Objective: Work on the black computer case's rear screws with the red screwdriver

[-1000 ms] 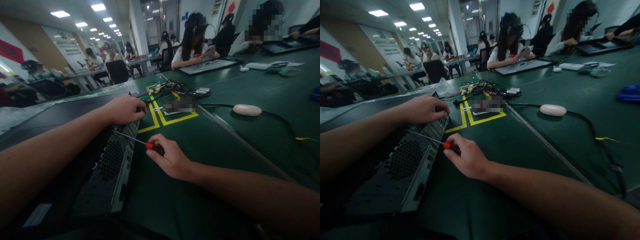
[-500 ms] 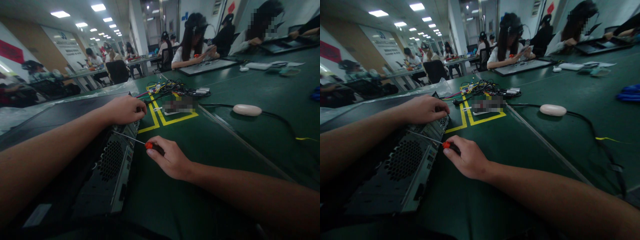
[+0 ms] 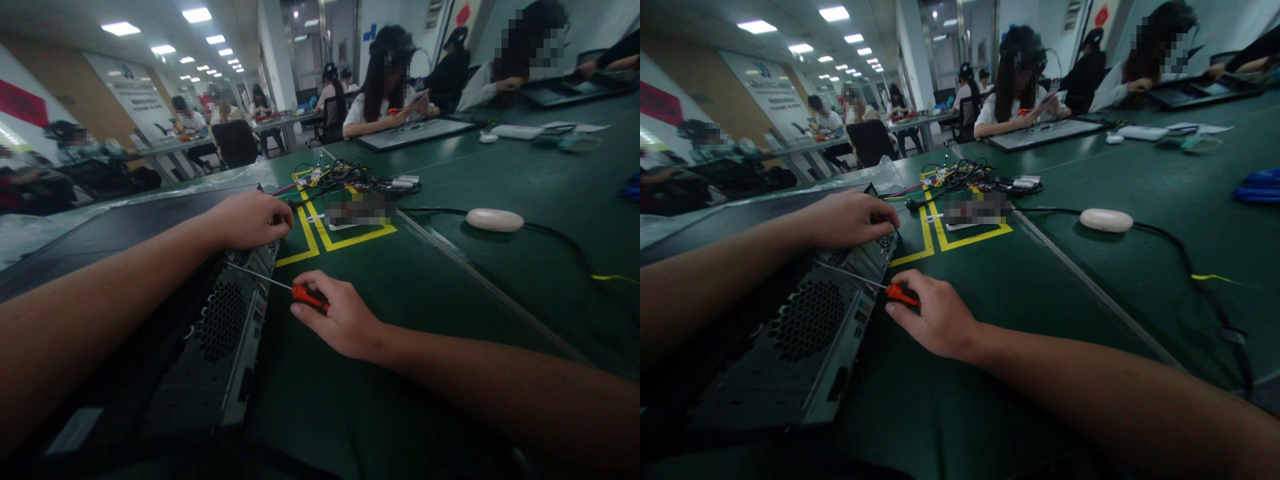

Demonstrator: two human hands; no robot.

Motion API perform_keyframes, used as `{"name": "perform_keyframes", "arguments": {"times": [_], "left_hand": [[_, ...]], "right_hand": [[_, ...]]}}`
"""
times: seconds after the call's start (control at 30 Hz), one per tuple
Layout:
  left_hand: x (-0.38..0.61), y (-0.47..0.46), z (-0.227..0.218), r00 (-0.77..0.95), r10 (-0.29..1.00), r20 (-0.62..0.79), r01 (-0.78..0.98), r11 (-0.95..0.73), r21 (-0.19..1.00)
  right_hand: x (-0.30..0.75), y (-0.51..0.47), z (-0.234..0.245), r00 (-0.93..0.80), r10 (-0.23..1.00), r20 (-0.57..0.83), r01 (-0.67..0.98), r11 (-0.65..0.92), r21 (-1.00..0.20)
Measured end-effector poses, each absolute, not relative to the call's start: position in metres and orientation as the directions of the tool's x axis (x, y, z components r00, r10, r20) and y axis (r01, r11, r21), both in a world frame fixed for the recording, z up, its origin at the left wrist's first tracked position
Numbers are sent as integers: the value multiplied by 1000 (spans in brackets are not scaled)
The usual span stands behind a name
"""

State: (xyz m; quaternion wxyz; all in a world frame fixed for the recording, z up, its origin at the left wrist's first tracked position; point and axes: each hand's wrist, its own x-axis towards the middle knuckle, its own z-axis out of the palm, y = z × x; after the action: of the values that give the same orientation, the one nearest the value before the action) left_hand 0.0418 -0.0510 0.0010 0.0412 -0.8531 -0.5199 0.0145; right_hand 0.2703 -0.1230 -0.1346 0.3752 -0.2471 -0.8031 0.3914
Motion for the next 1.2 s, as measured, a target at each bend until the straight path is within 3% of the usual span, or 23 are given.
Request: {"name": "perform_keyframes", "arguments": {"times": [1.2], "left_hand": [[48, -55, 3, 390, 920, -41, 907, -392, -152]], "right_hand": [[268, -121, -136, -596, 658, 460, 41, 598, -801]]}}
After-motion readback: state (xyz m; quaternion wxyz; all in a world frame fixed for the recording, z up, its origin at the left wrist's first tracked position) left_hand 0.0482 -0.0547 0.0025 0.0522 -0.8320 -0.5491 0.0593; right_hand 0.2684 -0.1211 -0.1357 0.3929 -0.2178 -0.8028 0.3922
